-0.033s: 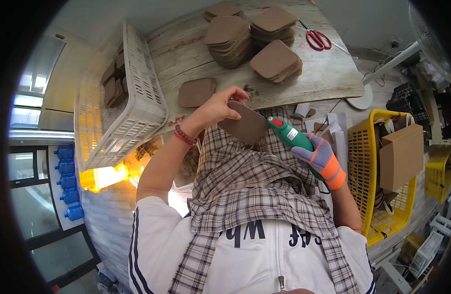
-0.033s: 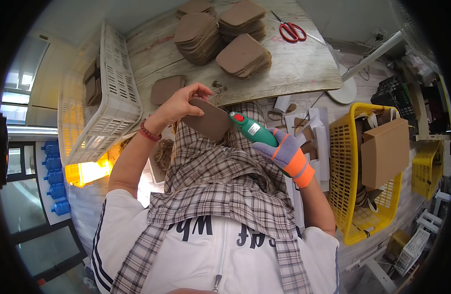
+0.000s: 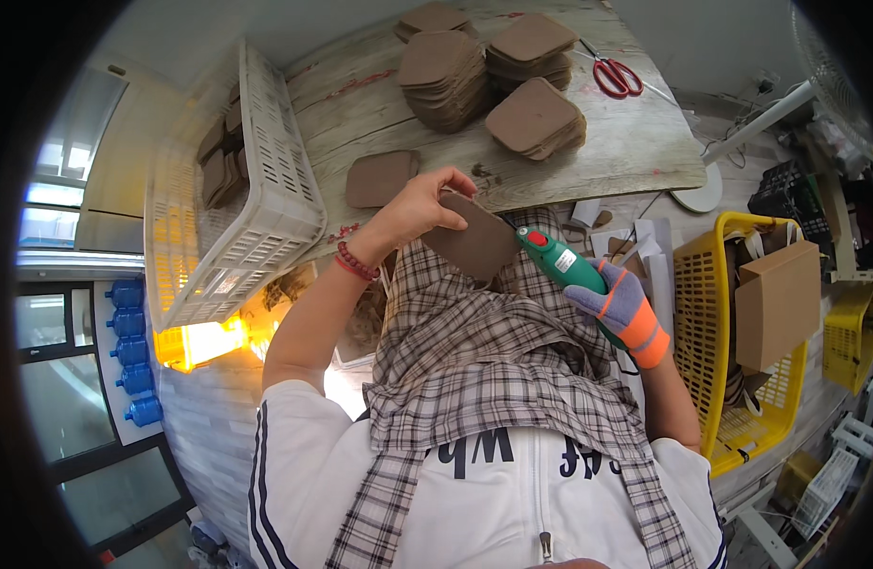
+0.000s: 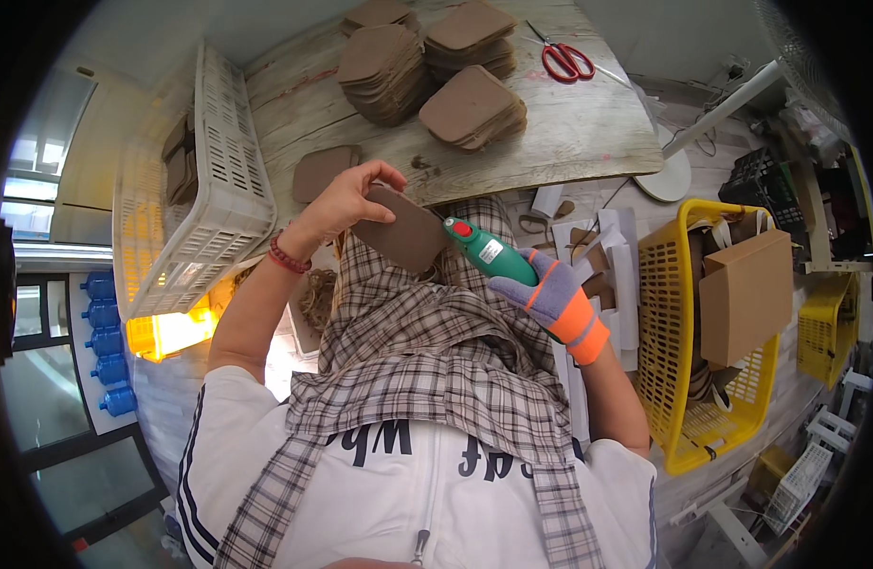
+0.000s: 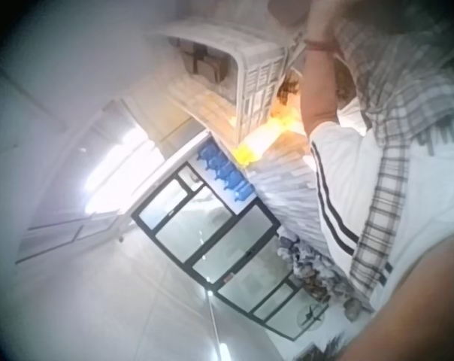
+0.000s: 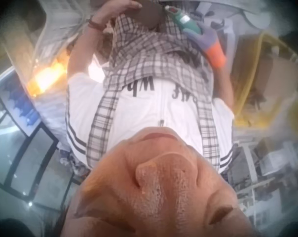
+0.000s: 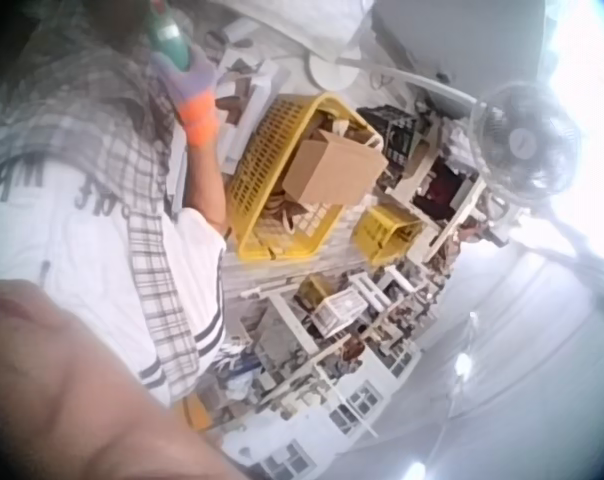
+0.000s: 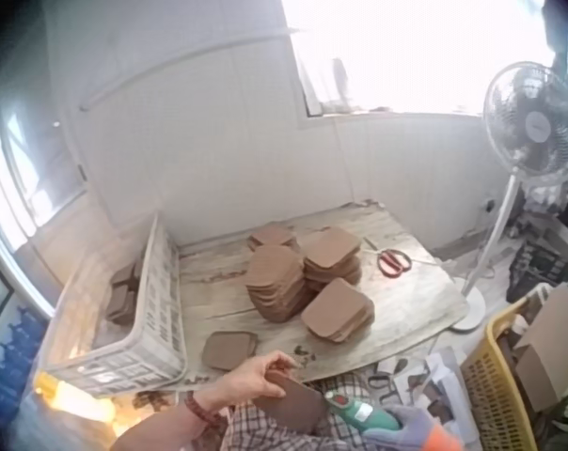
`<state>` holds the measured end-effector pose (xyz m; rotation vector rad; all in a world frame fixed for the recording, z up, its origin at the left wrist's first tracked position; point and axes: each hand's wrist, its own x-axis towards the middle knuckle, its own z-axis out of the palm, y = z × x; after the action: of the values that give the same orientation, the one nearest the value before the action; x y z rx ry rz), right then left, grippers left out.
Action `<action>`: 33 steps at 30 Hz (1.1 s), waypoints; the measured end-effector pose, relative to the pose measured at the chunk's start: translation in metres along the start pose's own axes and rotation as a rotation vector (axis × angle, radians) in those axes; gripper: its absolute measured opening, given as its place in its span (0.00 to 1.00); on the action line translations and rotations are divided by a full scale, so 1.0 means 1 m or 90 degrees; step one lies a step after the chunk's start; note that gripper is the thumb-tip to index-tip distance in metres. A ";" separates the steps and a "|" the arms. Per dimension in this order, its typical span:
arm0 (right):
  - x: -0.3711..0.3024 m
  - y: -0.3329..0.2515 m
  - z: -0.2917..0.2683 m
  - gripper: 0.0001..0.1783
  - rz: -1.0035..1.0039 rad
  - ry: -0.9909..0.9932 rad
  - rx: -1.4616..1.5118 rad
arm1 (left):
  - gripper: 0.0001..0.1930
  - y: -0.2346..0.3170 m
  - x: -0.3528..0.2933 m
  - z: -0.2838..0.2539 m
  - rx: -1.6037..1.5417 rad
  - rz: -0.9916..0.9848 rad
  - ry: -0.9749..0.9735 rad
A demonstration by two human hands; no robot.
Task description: The person uses a rotary tool to trim the edges of stacked brown cardboard pieces on a workbench. They handle each piece one at a time, rotating it to smooth the perimeter, then place it back on the stack.
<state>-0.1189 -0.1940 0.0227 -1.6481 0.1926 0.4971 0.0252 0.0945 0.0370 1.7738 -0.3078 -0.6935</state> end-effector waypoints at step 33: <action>0.015 -0.021 0.036 0.26 -0.061 0.010 0.039 | 0.06 -0.022 -0.016 -0.008 -0.183 -0.017 0.112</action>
<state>-0.1047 -0.1538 0.0333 -1.5935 0.1383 0.4015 0.0144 0.1162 0.0225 1.5526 -0.0605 -0.5645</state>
